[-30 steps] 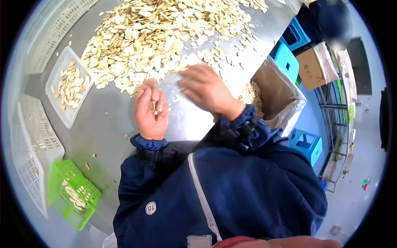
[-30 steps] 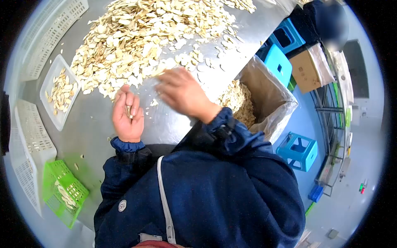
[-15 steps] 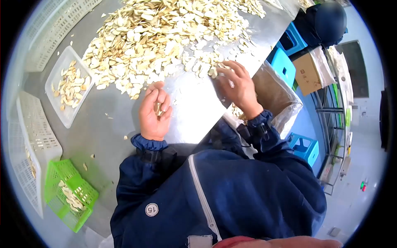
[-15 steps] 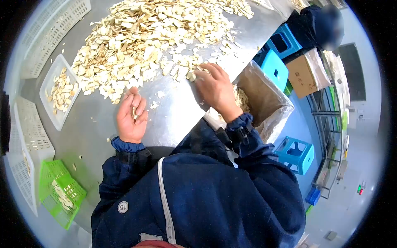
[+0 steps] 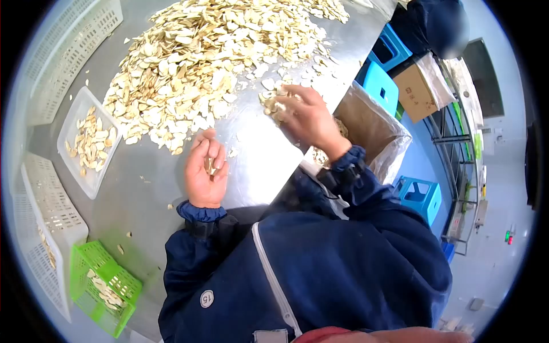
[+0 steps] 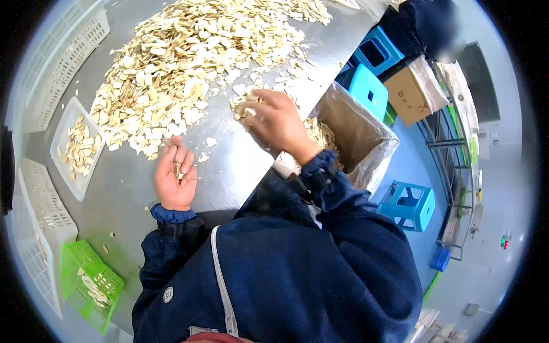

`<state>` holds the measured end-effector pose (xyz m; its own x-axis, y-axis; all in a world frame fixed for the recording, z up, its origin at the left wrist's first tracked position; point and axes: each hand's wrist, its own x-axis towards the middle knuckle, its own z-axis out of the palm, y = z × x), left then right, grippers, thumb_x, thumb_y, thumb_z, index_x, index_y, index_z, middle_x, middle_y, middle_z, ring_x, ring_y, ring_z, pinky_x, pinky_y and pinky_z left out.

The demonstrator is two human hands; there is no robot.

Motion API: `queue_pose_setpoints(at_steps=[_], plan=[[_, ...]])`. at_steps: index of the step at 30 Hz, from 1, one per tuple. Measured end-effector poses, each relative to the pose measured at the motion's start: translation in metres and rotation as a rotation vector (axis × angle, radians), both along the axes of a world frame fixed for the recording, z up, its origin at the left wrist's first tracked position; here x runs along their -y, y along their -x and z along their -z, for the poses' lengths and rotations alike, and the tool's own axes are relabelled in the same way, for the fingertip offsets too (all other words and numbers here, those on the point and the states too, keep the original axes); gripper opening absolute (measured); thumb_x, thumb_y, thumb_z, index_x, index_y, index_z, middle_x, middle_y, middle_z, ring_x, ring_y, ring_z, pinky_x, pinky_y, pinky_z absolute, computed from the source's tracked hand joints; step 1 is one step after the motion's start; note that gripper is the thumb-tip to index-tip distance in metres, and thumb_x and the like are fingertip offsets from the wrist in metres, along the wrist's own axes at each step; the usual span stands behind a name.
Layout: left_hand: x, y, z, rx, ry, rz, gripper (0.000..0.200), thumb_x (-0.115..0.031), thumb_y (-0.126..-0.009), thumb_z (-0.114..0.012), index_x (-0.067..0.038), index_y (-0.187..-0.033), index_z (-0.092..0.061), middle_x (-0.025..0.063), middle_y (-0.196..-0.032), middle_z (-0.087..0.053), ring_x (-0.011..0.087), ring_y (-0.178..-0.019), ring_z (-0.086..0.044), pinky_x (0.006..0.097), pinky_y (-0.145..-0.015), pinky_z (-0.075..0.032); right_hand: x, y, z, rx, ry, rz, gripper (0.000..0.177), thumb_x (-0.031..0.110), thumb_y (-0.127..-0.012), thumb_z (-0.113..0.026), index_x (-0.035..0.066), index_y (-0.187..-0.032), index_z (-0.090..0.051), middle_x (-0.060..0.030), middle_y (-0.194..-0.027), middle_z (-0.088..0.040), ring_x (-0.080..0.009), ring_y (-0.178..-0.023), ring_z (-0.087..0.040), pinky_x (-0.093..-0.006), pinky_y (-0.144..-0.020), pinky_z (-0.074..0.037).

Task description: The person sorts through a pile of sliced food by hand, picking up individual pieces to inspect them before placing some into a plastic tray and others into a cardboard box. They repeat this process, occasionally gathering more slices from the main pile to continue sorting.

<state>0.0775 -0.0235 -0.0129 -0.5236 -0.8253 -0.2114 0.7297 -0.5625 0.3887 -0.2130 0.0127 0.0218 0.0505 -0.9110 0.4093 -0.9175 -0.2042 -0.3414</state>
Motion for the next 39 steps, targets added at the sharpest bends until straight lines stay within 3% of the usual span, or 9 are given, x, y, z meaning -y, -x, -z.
queue_pose_setpoints(at_steps=[3, 8, 11, 18, 22, 23, 28, 31, 39], plan=[[0.0, 0.0, 0.002, -0.019, 0.003, 0.019, 0.022, -0.013, -0.11, -0.05, -0.006, -0.129, -0.058, -0.0024, -0.087, -0.05, 0.0078, -0.07, -0.046, 0.0197, -0.044, -0.035, -0.009, 0.032, -0.007, 0.059, 0.005, 0.238, 0.021, 0.024, -0.099, -0.071, 0.011, -0.113, -0.08, -0.0145, -0.116, -0.076, -0.0366, -0.108, -0.071, -0.0429, -0.093, -0.057], [0.0, -0.001, 0.001, -0.009, -0.005, 0.03, 0.022, -0.013, -0.11, -0.049, -0.006, -0.129, -0.058, -0.0024, -0.087, -0.049, 0.0082, -0.071, -0.046, 0.0203, -0.044, -0.034, 0.022, 0.022, -0.017, 0.077, -0.06, 0.232, 0.018, 0.022, -0.099, -0.069, 0.013, -0.111, -0.079, -0.0106, -0.097, -0.073, -0.033, -0.094, -0.071, -0.0434, -0.081, -0.057], [0.0, -0.002, 0.002, -0.01, -0.028, 0.03, 0.022, -0.013, -0.11, -0.049, -0.005, -0.129, -0.058, -0.0023, -0.088, -0.049, 0.0085, -0.071, -0.046, 0.0206, -0.044, -0.034, 0.038, 0.018, -0.002, -0.116, -0.007, 0.132, 0.017, 0.025, -0.098, -0.07, 0.014, -0.108, -0.079, -0.0101, -0.097, -0.073, -0.0341, -0.092, -0.071, -0.0445, -0.079, -0.058], [0.002, 0.002, 0.008, -0.019, -0.025, 0.072, 0.024, -0.014, -0.109, -0.052, -0.004, -0.13, -0.058, -0.0025, -0.085, -0.049, 0.0074, -0.069, -0.046, 0.0198, -0.047, -0.034, 0.03, 0.019, -0.017, 0.215, -0.267, 0.196, 0.02, 0.022, -0.095, -0.076, 0.008, -0.109, -0.076, -0.0134, -0.097, -0.077, -0.0286, -0.086, -0.074, -0.0372, -0.078, -0.057], [-0.002, -0.001, 0.005, 0.11, 0.152, 0.084, 0.024, -0.015, -0.108, -0.055, -0.001, -0.128, -0.058, -0.003, -0.081, -0.05, 0.0055, -0.066, -0.046, 0.0192, -0.046, -0.032, 0.046, 0.012, -0.031, 0.137, -0.266, 0.2, 0.021, 0.019, -0.101, -0.069, 0.002, -0.114, -0.072, -0.018, -0.1, -0.078, -0.0318, -0.093, -0.077, -0.0378, -0.08, -0.058], [-0.001, -0.001, 0.001, 0.052, 0.114, 0.1, 0.024, -0.014, -0.108, -0.055, -0.001, -0.128, -0.059, -0.0028, -0.081, -0.051, 0.0051, -0.066, -0.046, 0.019, -0.046, -0.032, 0.052, 0.002, -0.033, 0.336, -0.319, 0.131, 0.021, 0.017, -0.101, -0.068, 0.001, -0.114, -0.071, -0.0183, -0.098, -0.079, -0.0321, -0.087, -0.078, -0.0377, -0.078, -0.058], [-0.001, 0.003, -0.002, -0.024, 0.033, 0.136, 0.022, -0.011, -0.106, -0.053, 0.0, -0.124, -0.061, -0.0013, -0.082, -0.053, 0.0056, -0.064, -0.045, 0.0197, -0.048, -0.031, 0.09, -0.061, -0.076, -0.033, -0.522, -0.242, 0.02, 0.018, -0.1, -0.066, 0.001, -0.109, -0.073, -0.0187, -0.091, -0.077, -0.0367, -0.083, -0.075, -0.0431, -0.075, -0.057], [-0.002, 0.005, -0.001, 0.126, 0.126, 0.119, 0.023, -0.011, -0.106, -0.053, 0.0, -0.125, -0.059, -0.002, -0.081, -0.051, 0.0045, -0.065, -0.044, 0.0187, -0.048, -0.031, 0.122, -0.071, -0.073, -0.044, -0.068, -0.179, 0.02, 0.019, -0.099, -0.066, 0.004, -0.109, -0.075, -0.018, -0.095, -0.077, -0.0403, -0.084, -0.073, -0.0456, -0.076, -0.057], [-0.001, 0.007, 0.002, 0.265, 0.122, 0.079, 0.023, -0.016, -0.109, -0.053, -0.001, -0.126, -0.058, -0.0022, -0.085, -0.049, 0.0057, -0.068, -0.046, 0.0184, -0.046, -0.032, 0.071, -0.002, -0.056, -0.056, -0.31, 0.047, 0.019, 0.022, -0.096, -0.07, 0.009, -0.104, -0.08, -0.0143, -0.092, -0.078, -0.0353, -0.084, -0.075, -0.0417, -0.075, -0.058]])
